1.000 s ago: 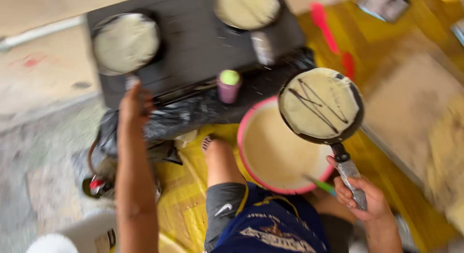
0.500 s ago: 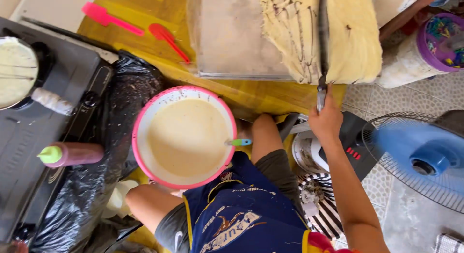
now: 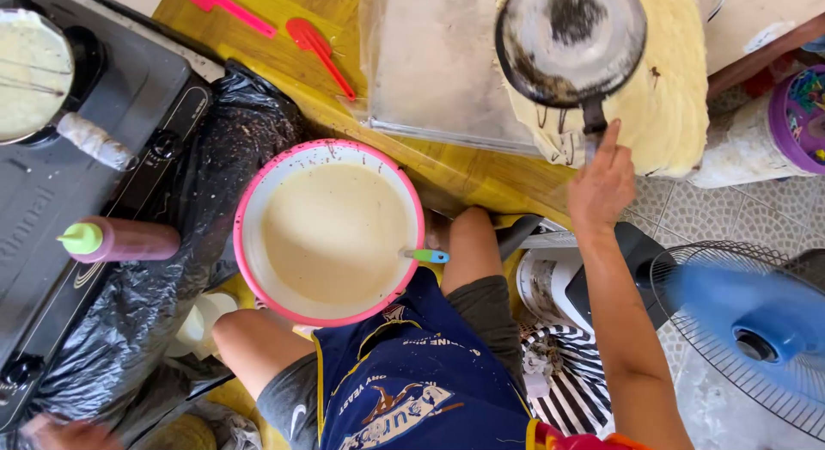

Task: Preparing crepes by pouring batter into pans, spreading it, and cooking on a gas stove

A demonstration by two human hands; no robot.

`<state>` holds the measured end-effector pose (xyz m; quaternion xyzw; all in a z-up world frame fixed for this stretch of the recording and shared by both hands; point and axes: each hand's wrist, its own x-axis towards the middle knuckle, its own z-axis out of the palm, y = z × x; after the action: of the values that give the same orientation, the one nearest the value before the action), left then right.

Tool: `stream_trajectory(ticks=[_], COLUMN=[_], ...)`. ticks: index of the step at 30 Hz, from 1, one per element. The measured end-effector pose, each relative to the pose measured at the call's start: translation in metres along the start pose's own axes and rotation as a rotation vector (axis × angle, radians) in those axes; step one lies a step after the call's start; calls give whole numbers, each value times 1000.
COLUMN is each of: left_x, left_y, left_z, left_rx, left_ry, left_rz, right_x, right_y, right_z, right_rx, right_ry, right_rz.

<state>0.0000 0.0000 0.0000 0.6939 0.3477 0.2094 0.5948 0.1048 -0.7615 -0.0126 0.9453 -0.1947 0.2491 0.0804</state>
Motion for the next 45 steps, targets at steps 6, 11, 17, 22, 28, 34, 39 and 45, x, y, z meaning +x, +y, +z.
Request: stream_trajectory(ticks=[6,11,17,22,28,34,39,45], left_x=[-127,-160,-116,-119,-114,-105,-113,-136], left_y=[26,49,-1,-31,-60,-55,-42,-62], left_z=[195,231,92,37,-23,11,45,107], left_rx=[168,-338,-329,-561,-529,-413,-238,-98], left_ry=[-844,-876,-673,-320,-19,-110,-356,-700], left_rz=[244,-150,-304,-370,-306,-473,-549,-603], right_x=[-28,-138,-191,-209,-118,-89,-42,23], right_y=[-177,-331,-428,-474,-580,-612,-497,-343], right_z=[-31,-65,-88,-99,13,40,23,-110], right_rx=[1830,2221,1448,1392,1324,1470,1773,1274], right_ry=[-795,-1478,-971,-939,-405,-744,-1019,-985], right_rz=[544,413,-977,-1107,-379,-477,-242,-623])
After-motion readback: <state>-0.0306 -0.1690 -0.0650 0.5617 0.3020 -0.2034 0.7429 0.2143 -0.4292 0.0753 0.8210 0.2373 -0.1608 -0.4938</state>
